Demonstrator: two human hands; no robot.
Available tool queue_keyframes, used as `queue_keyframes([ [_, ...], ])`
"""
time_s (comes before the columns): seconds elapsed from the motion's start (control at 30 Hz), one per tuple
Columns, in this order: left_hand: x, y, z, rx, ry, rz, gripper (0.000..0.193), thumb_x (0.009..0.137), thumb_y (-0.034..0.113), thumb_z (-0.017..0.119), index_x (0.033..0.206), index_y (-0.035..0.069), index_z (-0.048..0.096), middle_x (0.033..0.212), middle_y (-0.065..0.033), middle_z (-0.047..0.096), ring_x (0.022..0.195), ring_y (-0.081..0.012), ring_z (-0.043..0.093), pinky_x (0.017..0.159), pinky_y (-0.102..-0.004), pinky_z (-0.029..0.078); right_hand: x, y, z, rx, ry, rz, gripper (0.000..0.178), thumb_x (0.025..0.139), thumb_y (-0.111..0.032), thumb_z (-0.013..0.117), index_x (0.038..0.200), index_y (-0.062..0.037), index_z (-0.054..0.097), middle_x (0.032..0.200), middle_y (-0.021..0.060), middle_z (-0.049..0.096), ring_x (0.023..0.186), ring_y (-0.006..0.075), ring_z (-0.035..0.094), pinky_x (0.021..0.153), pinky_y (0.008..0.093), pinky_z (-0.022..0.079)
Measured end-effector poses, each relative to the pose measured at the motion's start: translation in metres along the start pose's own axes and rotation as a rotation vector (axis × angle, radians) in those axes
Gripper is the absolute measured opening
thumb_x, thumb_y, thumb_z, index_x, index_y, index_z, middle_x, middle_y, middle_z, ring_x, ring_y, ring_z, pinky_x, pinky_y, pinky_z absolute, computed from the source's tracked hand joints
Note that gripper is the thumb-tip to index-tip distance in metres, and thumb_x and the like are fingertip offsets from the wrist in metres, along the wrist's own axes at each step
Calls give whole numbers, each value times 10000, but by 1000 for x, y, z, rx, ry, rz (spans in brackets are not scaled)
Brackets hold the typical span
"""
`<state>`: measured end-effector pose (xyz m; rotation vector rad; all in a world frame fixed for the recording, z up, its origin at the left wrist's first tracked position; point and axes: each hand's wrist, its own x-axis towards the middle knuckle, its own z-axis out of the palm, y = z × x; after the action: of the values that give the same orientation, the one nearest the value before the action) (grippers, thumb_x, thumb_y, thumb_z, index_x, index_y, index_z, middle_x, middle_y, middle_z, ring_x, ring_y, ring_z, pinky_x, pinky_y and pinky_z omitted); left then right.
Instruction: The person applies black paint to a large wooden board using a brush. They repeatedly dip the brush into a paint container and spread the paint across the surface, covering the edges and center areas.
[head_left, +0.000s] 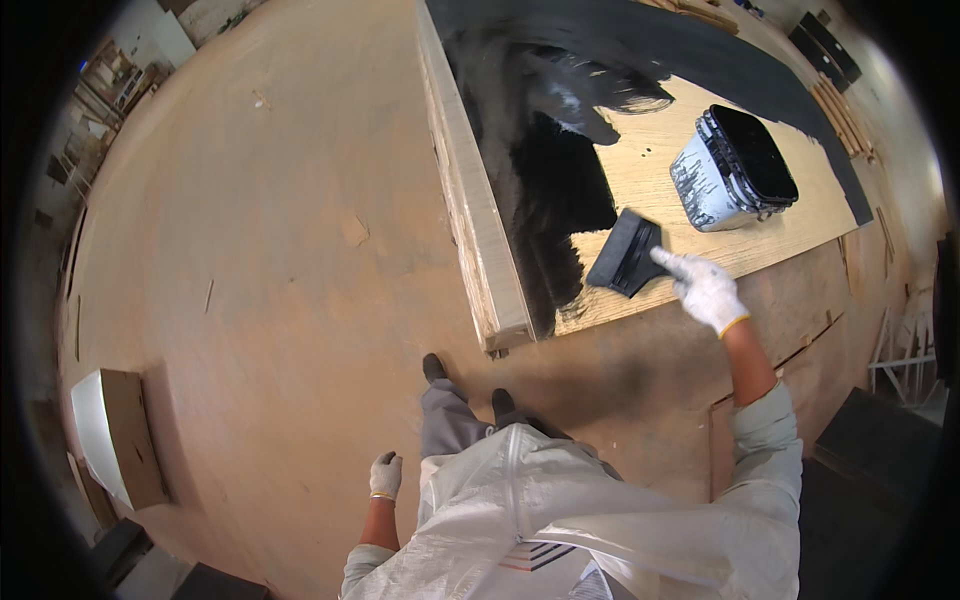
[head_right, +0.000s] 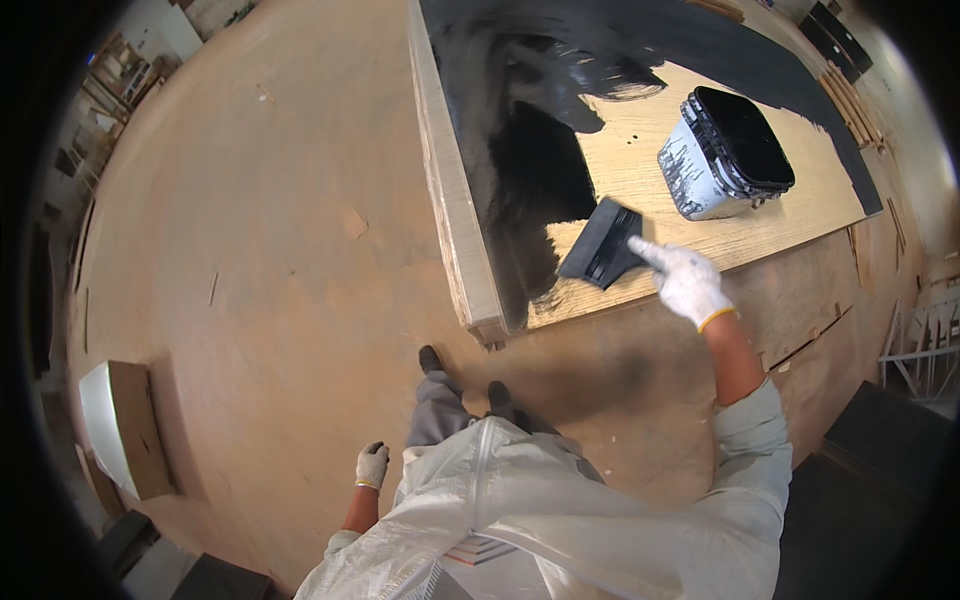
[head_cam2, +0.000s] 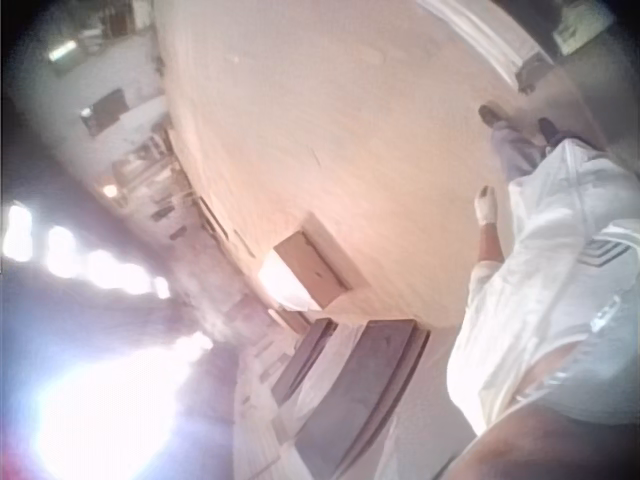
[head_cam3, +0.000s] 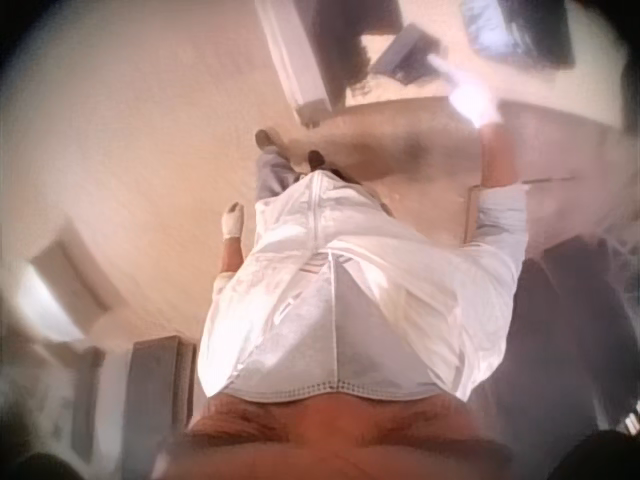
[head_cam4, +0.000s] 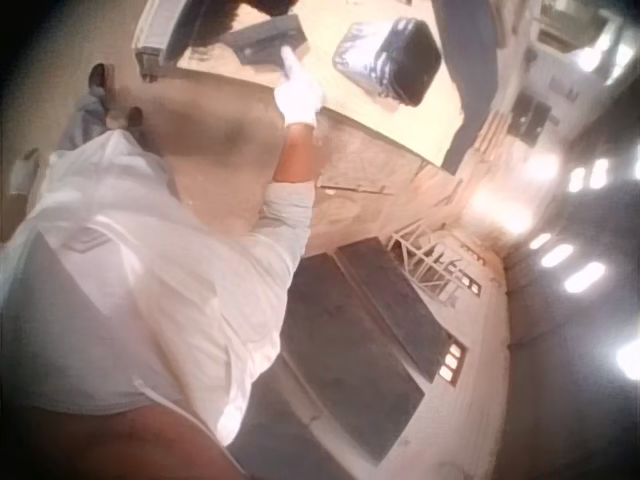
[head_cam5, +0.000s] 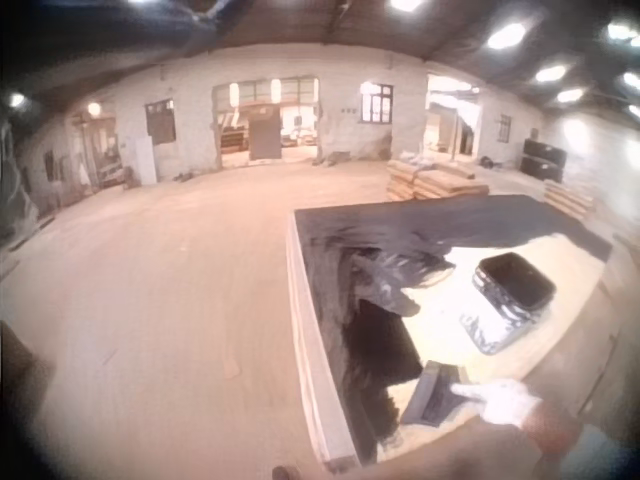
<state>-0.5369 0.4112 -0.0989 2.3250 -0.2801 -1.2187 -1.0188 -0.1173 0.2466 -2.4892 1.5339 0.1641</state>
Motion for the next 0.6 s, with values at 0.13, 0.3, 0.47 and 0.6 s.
queue_keyframes([
  [0.13, 38, 85, -15, 136, -26, 171, 453, 978, 242, 699, 1328, -46, 708, 1271, -218, 767, 1192, -299, 736, 1036, -369, 560, -14, -49, 10, 4, -151, 160, 679, 910, -90, 656, 1543, -325, 584, 1319, 145, 710, 1193, 383, 679, 1043, 475, 555],
  [0.3, 89, 141, -19, 29, -16, 340, 402, 1004, 250, 686, 1292, -27, 732, 1215, -195, 789, 1139, -282, 758, 1005, -354, 573, -21, -67, 34, 228, -217, 209, 663, 965, -190, 630, 1604, -317, 507, 1502, 219, 612, 1326, 387, 634, 1131, 465, 511],
  [0.47, 49, 279, -13, 135, -34, 606, 337, 1013, 255, 696, 1251, 23, 752, 1118, -180, 805, 1022, -282, 789, 903, -363, 601, -13, -142, 33, 1052, -196, 378, 723, 936, -72, 754, 1613, -133, 509, 1193, 115, 719, 896, 164, 693, 767, 324, 623],
  [0.6, -54, 447, -20, 315, -73, 1057, 330, 982, 190, 710, 1281, 53, 738, 1073, -169, 795, 844, -275, 786, 782, -355, 611, 29, -204, 71, 1570, 40, 331, 737, 947, -17, 752, 1624, -26, 459, 1370, 97, 670, 1040, 132, 674, 936, 283, 555],
])
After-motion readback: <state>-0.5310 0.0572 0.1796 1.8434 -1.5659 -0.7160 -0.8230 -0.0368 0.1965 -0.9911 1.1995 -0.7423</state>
